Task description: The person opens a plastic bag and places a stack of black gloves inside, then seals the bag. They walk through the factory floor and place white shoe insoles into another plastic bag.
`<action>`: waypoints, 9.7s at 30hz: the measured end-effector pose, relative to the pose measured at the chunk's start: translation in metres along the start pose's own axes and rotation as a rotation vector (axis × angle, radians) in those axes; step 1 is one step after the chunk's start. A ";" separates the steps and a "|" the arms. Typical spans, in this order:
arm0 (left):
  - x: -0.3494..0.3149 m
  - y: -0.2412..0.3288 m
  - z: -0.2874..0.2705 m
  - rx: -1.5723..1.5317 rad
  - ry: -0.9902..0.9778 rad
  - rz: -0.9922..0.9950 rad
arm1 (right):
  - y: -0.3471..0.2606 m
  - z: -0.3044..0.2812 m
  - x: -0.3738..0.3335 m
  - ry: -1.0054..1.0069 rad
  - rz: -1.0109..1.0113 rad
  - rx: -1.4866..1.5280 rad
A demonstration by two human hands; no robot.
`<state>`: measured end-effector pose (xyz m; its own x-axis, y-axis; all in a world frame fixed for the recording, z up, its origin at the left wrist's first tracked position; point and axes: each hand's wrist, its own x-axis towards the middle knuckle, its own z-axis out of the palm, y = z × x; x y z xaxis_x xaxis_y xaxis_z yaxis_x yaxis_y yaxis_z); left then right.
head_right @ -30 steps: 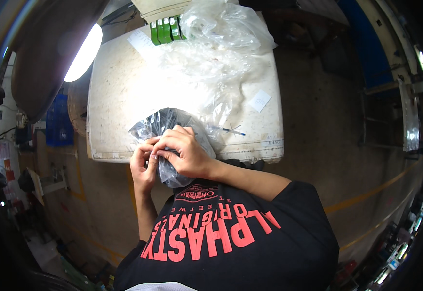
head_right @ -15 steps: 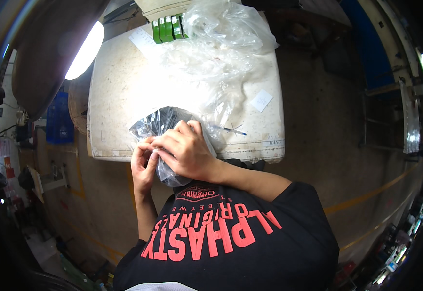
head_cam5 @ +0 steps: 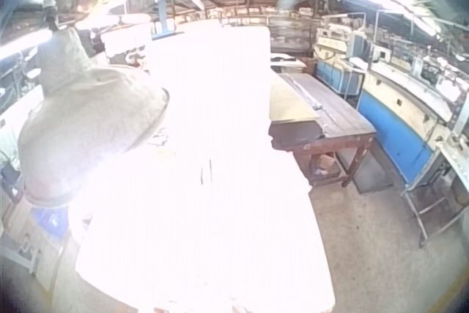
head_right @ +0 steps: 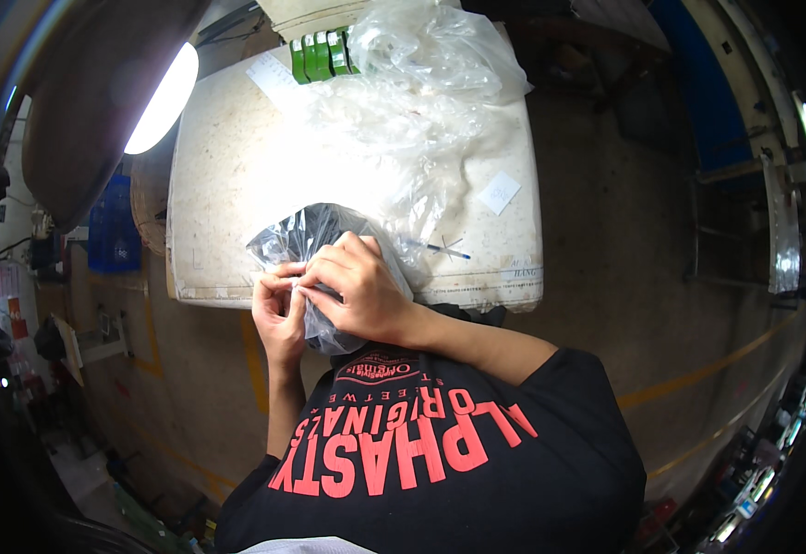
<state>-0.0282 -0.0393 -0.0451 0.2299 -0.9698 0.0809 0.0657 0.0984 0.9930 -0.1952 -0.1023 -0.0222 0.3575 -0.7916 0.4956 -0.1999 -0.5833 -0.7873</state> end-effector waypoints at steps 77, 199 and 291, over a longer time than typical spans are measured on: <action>-0.005 0.037 -0.010 0.596 -0.059 0.025 | 0.140 -0.073 -0.141 -0.461 0.488 -0.557; -0.306 -0.253 -0.093 0.557 -0.168 -1.251 | 0.360 -0.087 -0.183 0.202 0.654 -0.857; -0.137 -0.339 0.153 1.196 -0.787 -1.129 | 0.193 -0.280 -0.572 -0.247 1.794 -0.267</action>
<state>-0.2307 0.0260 -0.3798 0.0905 -0.3531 -0.9312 -0.8859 -0.4557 0.0867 -0.6935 0.1869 -0.3552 -0.3209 -0.3940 -0.8613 -0.5634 0.8104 -0.1608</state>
